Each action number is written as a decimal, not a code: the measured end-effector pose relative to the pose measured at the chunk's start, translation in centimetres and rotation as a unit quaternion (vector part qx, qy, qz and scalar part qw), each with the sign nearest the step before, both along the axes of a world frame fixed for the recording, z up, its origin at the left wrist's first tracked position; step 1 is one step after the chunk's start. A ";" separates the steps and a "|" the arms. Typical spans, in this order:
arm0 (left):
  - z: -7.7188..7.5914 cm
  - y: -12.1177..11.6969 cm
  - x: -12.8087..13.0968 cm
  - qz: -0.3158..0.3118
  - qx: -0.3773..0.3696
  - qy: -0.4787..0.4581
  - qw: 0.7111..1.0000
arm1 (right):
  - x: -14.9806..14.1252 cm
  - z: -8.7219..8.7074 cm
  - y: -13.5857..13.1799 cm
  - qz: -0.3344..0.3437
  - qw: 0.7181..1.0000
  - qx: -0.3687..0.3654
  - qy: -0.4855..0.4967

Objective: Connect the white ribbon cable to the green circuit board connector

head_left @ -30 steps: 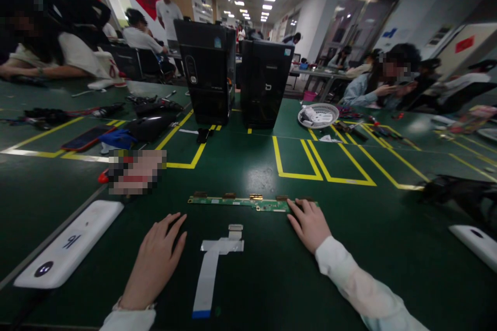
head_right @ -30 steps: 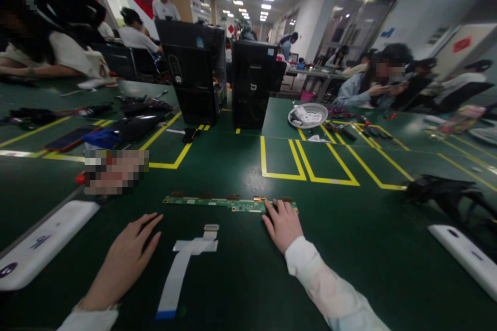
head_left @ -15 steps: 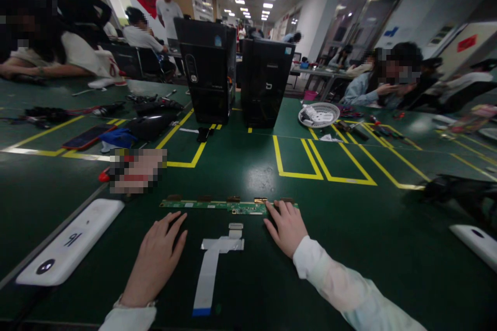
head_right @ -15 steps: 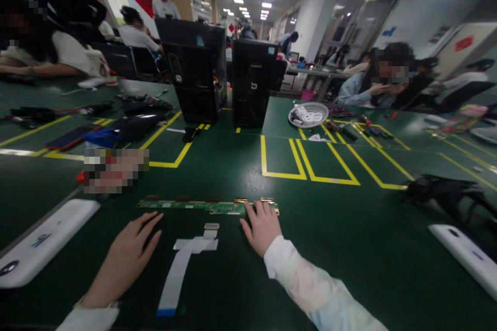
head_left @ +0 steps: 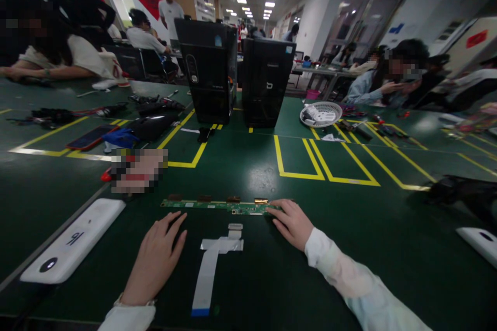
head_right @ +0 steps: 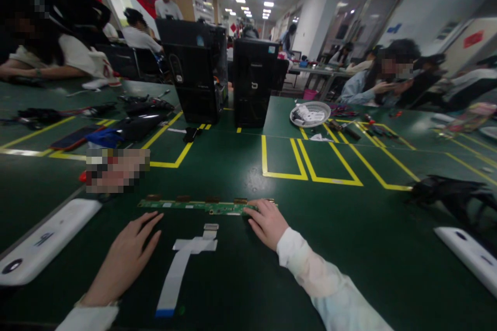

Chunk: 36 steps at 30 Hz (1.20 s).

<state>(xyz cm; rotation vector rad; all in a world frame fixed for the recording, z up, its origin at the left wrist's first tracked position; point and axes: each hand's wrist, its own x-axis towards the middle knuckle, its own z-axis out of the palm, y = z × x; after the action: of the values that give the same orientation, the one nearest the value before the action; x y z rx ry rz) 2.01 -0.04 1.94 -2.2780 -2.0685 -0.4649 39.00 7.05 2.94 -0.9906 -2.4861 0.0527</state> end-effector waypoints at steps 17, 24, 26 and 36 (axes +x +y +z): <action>1.0 -1.2 4.5 -0.137 -0.015 -0.057 0.989 | -0.3 -0.5 -0.8 -0.021 0.998 -0.034 -0.045; 1.8 -1.7 8.8 -0.218 -0.052 -0.064 0.972 | -0.2 -0.5 -0.9 -0.022 0.998 -0.036 -0.048; 1.9 -1.6 9.5 -0.226 -0.058 -0.063 0.970 | -0.2 -0.5 -0.9 -0.021 0.998 -0.036 -0.049; 1.1 -0.9 14.8 -0.230 -0.022 -0.048 0.972 | -0.3 -0.6 -0.8 -0.013 0.999 -0.033 -0.039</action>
<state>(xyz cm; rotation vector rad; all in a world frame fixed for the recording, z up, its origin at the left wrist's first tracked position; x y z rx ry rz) 16.83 -0.93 3.05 -2.8164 -1.5824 -0.5541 38.74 6.25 2.31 -1.0716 -2.5569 0.0906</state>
